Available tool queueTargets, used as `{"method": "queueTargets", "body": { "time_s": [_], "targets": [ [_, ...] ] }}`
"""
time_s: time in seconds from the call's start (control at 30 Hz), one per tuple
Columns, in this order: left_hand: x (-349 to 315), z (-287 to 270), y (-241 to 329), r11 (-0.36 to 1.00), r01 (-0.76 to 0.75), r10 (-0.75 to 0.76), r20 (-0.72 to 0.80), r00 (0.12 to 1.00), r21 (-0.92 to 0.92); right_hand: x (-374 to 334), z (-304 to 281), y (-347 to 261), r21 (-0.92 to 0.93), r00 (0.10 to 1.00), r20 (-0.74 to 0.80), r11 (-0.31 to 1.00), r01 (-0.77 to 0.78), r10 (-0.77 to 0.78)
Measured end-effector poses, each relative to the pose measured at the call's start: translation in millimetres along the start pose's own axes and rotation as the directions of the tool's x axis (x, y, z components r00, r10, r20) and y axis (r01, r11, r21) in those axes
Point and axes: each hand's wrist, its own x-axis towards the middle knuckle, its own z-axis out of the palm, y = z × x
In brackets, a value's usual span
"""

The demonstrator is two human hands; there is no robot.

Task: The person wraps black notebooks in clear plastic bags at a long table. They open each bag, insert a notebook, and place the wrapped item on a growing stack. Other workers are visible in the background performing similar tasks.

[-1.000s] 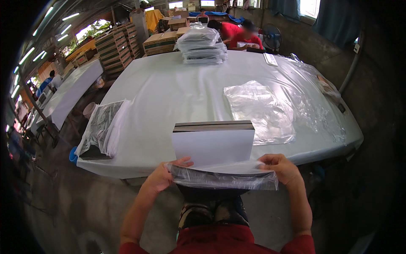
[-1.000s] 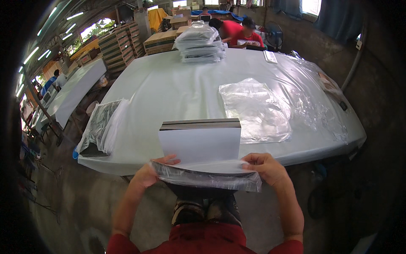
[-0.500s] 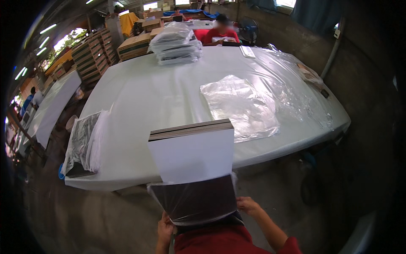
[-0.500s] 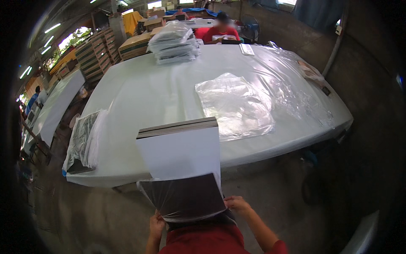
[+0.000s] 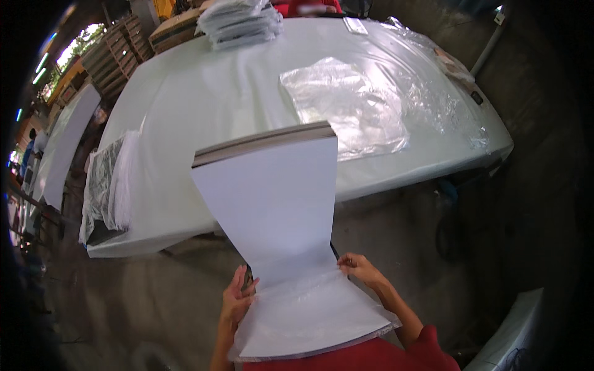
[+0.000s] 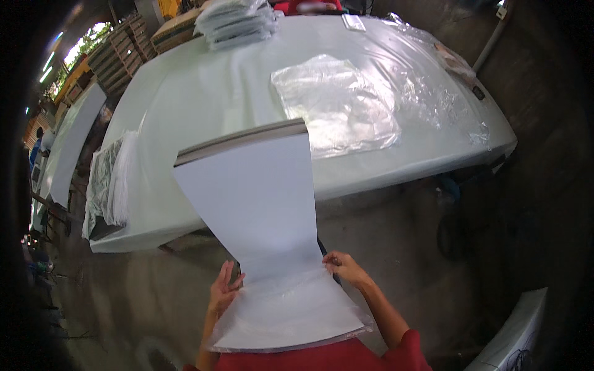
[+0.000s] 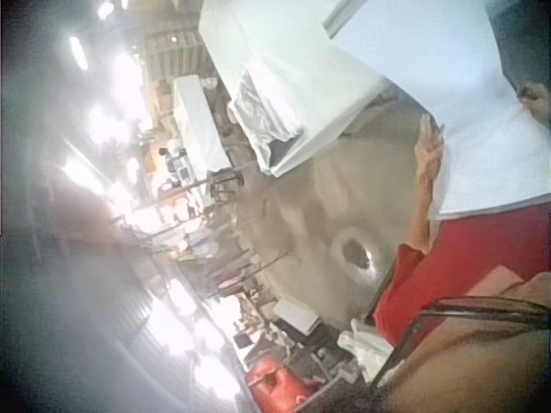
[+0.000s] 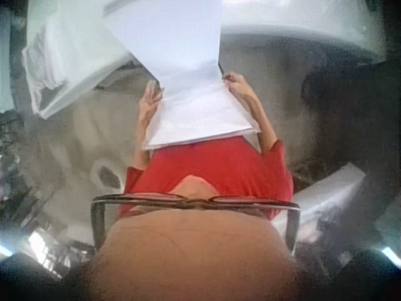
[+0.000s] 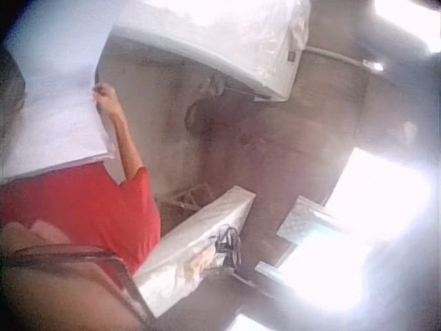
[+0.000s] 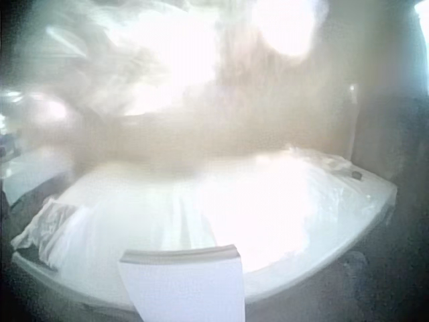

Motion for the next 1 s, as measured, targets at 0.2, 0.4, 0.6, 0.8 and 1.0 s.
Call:
{"method": "queueTargets", "body": {
  "time_s": [0.2, 0.4, 0.6, 0.8, 1.0],
  "targets": [
    [19, -18, -38, 0.981, -0.053, 0.010, -0.226, 0.974, -0.187, 36, 14, 48, -0.117, 0.944, -0.299, 0.987, 0.109, -0.140],
    [54, -49, -65, 0.970, -0.198, 0.134, -0.362, 0.922, -0.144, 80, 27, 63, -0.264, 0.768, -0.539, 0.935, 0.236, -0.346],
    [14, -155, -80, 0.979, -0.195, 0.188, -0.627, 0.756, 0.058, 67, -5, -71, -0.473, 0.361, -0.691, 0.769, 0.431, -0.627],
    [17, 30, 140, 0.565, -0.425, 0.820, -0.422, 0.387, 0.707, 145, -147, -218, -0.882, -0.095, -0.472, 0.471, 0.033, -0.877],
    [21, 123, 185, 0.469, -0.578, 0.848, -0.158, 0.506, 0.668, 183, -214, -251, -0.543, 0.341, -0.729, 0.805, 0.240, -0.594]
  ]
}}
